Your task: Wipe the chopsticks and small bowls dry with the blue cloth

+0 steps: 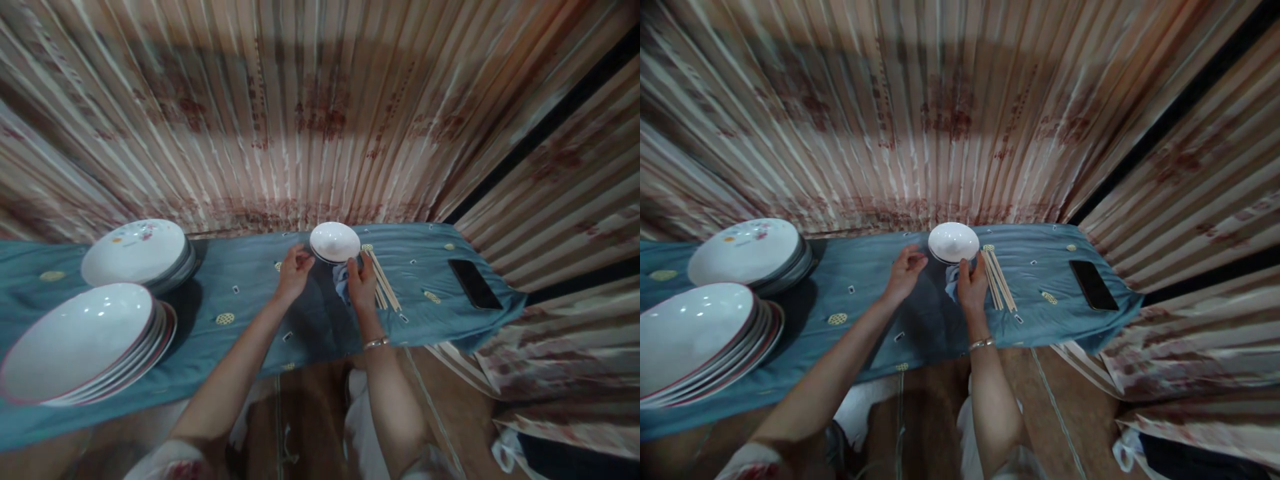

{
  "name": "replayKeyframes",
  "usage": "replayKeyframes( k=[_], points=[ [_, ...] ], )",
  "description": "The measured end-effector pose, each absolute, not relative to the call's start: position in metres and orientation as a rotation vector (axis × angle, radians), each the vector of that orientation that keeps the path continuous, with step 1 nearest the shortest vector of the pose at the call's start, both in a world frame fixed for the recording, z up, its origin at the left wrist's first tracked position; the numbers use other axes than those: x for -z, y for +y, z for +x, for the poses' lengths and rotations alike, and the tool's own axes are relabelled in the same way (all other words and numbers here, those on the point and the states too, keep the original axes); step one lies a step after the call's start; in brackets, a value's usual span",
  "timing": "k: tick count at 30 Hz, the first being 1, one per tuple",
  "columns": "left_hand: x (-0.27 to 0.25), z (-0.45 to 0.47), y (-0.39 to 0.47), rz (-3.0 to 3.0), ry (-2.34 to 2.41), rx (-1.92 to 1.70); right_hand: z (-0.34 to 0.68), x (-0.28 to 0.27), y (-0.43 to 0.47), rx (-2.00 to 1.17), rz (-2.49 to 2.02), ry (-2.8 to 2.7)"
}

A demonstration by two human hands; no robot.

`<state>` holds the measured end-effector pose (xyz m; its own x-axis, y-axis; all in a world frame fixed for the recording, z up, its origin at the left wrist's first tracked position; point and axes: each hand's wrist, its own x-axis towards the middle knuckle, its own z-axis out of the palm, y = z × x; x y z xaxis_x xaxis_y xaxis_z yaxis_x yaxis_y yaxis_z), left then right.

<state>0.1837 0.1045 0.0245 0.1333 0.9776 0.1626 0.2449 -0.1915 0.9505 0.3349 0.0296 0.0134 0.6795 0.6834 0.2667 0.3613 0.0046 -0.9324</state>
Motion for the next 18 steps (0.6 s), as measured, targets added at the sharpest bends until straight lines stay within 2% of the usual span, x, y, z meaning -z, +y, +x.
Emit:
replayKeyframes(
  k=[6,14,18],
  points=[
    [-0.028,0.124,0.024,1.422,1.136,-1.296,0.292,-0.025,0.021,-0.442,-1.500,-1.107],
    [-0.060,0.015,-0.058,1.626,1.489,-1.499,0.190,-0.006,0.001,-1.017,-1.201,-1.327],
    [-0.075,-0.040,-0.078,1.777,1.699,-1.642,0.152,-0.008,-0.003,-1.164,-1.126,-1.344]
  ],
)
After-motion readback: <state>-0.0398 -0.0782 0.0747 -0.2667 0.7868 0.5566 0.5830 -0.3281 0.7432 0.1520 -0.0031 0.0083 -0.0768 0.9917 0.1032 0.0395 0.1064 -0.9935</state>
